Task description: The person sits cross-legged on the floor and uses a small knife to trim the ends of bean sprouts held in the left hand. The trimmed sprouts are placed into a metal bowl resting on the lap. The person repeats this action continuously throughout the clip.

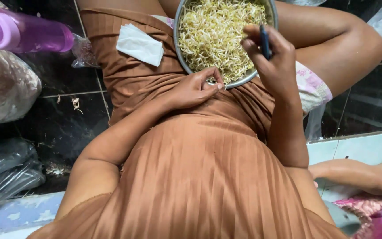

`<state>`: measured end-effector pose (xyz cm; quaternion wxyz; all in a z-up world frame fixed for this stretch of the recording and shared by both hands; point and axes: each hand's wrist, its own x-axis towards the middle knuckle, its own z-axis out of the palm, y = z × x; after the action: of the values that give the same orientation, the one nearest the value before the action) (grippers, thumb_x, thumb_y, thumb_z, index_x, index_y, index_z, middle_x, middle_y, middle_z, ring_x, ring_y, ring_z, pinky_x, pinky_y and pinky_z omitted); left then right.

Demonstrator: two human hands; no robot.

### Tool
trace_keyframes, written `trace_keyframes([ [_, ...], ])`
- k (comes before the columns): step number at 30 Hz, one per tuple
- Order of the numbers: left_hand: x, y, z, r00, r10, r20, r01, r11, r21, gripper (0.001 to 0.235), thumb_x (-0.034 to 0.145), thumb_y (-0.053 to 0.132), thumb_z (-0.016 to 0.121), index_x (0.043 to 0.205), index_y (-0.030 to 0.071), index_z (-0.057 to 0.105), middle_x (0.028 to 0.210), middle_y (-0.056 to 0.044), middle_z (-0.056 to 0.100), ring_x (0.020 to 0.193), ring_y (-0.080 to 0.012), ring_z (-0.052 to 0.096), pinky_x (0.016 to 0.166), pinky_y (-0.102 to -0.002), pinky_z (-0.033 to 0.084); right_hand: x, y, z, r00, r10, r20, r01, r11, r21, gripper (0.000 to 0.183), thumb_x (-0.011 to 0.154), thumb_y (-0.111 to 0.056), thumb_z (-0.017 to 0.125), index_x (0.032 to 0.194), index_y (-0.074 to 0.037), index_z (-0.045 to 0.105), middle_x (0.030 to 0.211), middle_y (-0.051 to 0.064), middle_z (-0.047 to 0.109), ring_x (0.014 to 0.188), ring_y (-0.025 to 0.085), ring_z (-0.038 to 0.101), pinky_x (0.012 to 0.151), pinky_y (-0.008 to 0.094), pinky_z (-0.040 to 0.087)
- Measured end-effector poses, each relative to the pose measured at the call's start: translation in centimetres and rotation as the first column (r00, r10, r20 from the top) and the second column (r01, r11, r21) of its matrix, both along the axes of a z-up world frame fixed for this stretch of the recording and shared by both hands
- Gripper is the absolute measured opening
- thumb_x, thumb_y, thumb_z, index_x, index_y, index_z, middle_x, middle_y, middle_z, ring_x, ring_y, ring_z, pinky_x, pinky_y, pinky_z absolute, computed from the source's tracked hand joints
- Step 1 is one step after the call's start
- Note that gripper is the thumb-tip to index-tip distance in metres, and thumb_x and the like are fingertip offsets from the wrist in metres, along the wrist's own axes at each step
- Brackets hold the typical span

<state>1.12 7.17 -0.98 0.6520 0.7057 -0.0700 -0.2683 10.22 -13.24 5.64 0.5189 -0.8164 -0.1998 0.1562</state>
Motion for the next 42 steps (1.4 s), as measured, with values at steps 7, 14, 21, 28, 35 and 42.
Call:
trace_keyframes([
  [7, 1.1, -0.4, -0.9, 0.998, -0.002, -0.063, -0.008, 0.988, -0.157, 0.014, 0.104, 0.024, 0.055, 0.117, 0.017, 0.057, 0.051, 0.008, 0.054, 0.041, -0.0051, 0.043, 0.041, -0.017, 0.034, -5.3, -0.9, -1.5, 0.879, -0.157, -0.451, 0.283, 0.932, 0.228, 0.017, 0.098, 0.006, 0.071, 0.115, 0.007, 0.068, 0.098, 0.020, 0.074, 0.083, 0.022, 0.076, 0.068, 0.034, 0.069],
  [14, 1.5, -0.8, -2.5, 1.000, -0.010, 0.003, 0.011, 0.951, -0.309, 0.011, 0.109, 0.018, 0.049, 0.117, 0.012, 0.054, 0.052, 0.009, 0.049, 0.042, -0.0023, 0.040, 0.044, -0.014, 0.031, -5.9, -0.7, -2.2, 0.927, -0.119, -0.355, 0.213, 0.947, 0.240, 0.015, 0.101, 0.006, 0.072, 0.116, 0.006, 0.068, 0.088, 0.015, 0.070, 0.066, 0.012, 0.064, 0.057, 0.024, 0.056],
  [21, 1.3, -0.8, -2.4, 0.999, 0.039, -0.022, -0.044, 0.962, -0.268, 0.013, 0.110, 0.018, 0.046, 0.118, 0.011, 0.053, 0.052, 0.008, 0.048, 0.043, -0.0030, 0.040, 0.046, -0.015, 0.032, -5.9, -1.5, -2.7, 0.986, -0.077, -0.146, 0.102, 0.980, 0.173, 0.012, 0.102, 0.010, 0.070, 0.114, 0.008, 0.070, 0.109, 0.021, 0.068, 0.078, 0.022, 0.070, 0.057, 0.029, 0.056],
  [28, 1.3, -1.0, -2.1, 0.999, 0.011, -0.032, -0.020, 0.964, -0.266, 0.014, 0.110, 0.019, 0.044, 0.118, 0.009, 0.052, 0.052, 0.007, 0.048, 0.044, -0.0036, 0.040, 0.047, -0.015, 0.033, -5.8, -1.6, -2.0, 0.994, 0.003, 0.107, -0.011, 0.997, 0.078, 0.012, 0.100, 0.006, 0.073, 0.112, 0.005, 0.072, 0.109, 0.022, 0.068, 0.099, 0.041, 0.070, 0.084, 0.045, 0.054],
  [35, 1.0, -0.9, -1.9, 0.999, -0.038, -0.029, 0.029, 0.961, -0.274, 0.016, 0.111, 0.020, 0.041, 0.118, 0.008, 0.051, 0.052, 0.006, 0.047, 0.045, -0.0043, 0.040, 0.049, -0.016, 0.033, -7.1, -2.3, -0.9, 1.000, -0.012, -0.027, 0.016, 0.992, 0.129, 0.043, 0.113, -0.019, 0.045, 0.150, 0.003, 0.047, 0.104, 0.017, 0.070, 0.080, 0.020, 0.068, 0.079, 0.032, 0.052],
  [42, 0.8, -0.7, -1.8, 0.999, 0.016, -0.048, -0.027, 0.971, -0.238, 0.019, 0.112, 0.020, 0.039, 0.118, 0.007, 0.050, 0.052, 0.005, 0.046, 0.046, -0.0051, 0.040, 0.052, -0.017, 0.034, -8.1, -2.0, 0.2, 0.989, 0.045, 0.140, -0.057, 0.995, 0.083, 0.032, 0.110, -0.007, 0.053, 0.137, 0.011, 0.060, 0.109, 0.031, 0.069, 0.095, 0.050, 0.071, 0.081, 0.052, 0.057],
])
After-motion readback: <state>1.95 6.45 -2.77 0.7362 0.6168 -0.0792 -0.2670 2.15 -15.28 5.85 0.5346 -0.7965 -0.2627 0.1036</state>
